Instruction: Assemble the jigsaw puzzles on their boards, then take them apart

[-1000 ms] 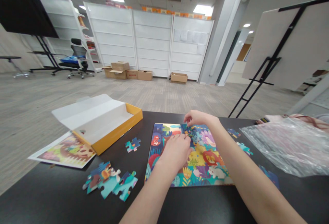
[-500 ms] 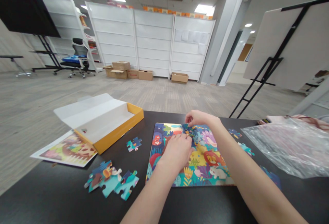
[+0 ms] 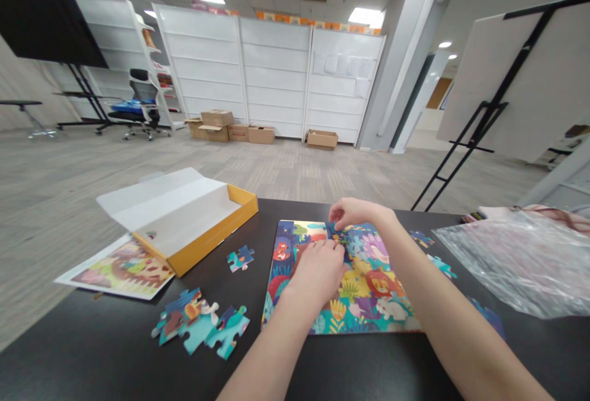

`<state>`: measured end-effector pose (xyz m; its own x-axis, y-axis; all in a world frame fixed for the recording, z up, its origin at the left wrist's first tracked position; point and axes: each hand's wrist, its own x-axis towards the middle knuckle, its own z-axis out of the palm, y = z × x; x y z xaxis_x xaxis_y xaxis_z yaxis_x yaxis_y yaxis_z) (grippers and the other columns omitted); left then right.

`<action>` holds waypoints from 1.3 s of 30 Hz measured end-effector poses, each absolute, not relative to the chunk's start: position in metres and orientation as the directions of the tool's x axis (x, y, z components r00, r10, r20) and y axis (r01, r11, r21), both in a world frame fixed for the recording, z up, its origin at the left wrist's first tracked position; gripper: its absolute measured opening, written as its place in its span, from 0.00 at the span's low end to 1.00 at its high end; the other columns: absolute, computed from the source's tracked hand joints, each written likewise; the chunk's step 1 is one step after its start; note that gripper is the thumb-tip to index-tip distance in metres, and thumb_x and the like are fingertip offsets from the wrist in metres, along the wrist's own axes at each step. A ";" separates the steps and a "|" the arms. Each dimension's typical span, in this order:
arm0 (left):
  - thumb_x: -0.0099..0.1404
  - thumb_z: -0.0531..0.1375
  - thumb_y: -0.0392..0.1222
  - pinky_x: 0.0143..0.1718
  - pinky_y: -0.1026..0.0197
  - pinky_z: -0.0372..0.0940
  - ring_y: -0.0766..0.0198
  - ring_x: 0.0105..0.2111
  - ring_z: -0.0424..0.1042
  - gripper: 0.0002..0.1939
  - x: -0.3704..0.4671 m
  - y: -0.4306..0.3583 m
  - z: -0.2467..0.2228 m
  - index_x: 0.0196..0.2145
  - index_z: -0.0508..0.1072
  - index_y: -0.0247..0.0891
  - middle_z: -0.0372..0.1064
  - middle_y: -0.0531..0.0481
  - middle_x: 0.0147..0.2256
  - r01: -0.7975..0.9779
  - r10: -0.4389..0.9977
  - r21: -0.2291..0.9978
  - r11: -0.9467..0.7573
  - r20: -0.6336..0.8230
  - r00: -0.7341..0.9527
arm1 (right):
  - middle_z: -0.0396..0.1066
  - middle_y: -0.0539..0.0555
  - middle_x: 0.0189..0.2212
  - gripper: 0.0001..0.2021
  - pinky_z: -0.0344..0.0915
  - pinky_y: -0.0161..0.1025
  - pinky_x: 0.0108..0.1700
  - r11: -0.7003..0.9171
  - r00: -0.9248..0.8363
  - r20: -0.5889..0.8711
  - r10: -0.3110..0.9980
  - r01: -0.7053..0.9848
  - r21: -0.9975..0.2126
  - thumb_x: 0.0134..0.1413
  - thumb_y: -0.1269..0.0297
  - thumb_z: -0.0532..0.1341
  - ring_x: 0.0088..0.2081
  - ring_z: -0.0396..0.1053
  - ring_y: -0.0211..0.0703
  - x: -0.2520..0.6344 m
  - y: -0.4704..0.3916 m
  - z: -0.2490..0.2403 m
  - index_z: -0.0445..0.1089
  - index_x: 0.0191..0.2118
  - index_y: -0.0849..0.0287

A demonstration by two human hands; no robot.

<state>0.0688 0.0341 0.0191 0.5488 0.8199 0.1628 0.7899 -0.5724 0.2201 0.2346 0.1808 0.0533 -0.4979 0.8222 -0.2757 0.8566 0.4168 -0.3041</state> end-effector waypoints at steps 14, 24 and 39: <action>0.69 0.58 0.40 0.51 0.50 0.68 0.49 0.50 0.73 0.10 0.060 0.039 0.018 0.45 0.74 0.34 0.74 0.39 0.48 0.753 0.798 0.271 -0.600 0.129 0.589 | 0.81 0.55 0.39 0.14 0.69 0.34 0.39 0.392 -0.438 -0.138 0.889 0.881 -0.266 0.46 0.71 0.67 0.40 0.76 0.46 0.249 0.159 0.073 0.79 0.42 0.59; 0.70 0.52 0.32 0.56 0.52 0.64 0.53 0.55 0.70 0.16 0.023 0.037 0.035 0.51 0.73 0.36 0.71 0.39 0.52 0.788 0.824 0.250 -0.563 0.236 0.514 | 0.76 0.62 0.50 0.15 0.64 0.42 0.56 0.431 -0.417 0.111 0.902 0.879 -0.203 0.66 0.62 0.56 0.52 0.72 0.50 0.262 0.084 0.023 0.76 0.49 0.62; 0.54 0.71 0.53 0.62 0.41 0.58 0.43 0.64 0.56 0.33 -0.034 -0.032 0.037 0.56 0.72 0.47 0.61 0.42 0.62 0.764 0.825 0.420 -0.490 -0.059 0.562 | 0.63 0.65 0.63 0.34 0.58 0.53 0.64 0.458 -0.469 0.033 0.882 0.840 -0.291 0.51 0.45 0.67 0.63 0.61 0.61 0.263 0.067 0.008 0.69 0.61 0.56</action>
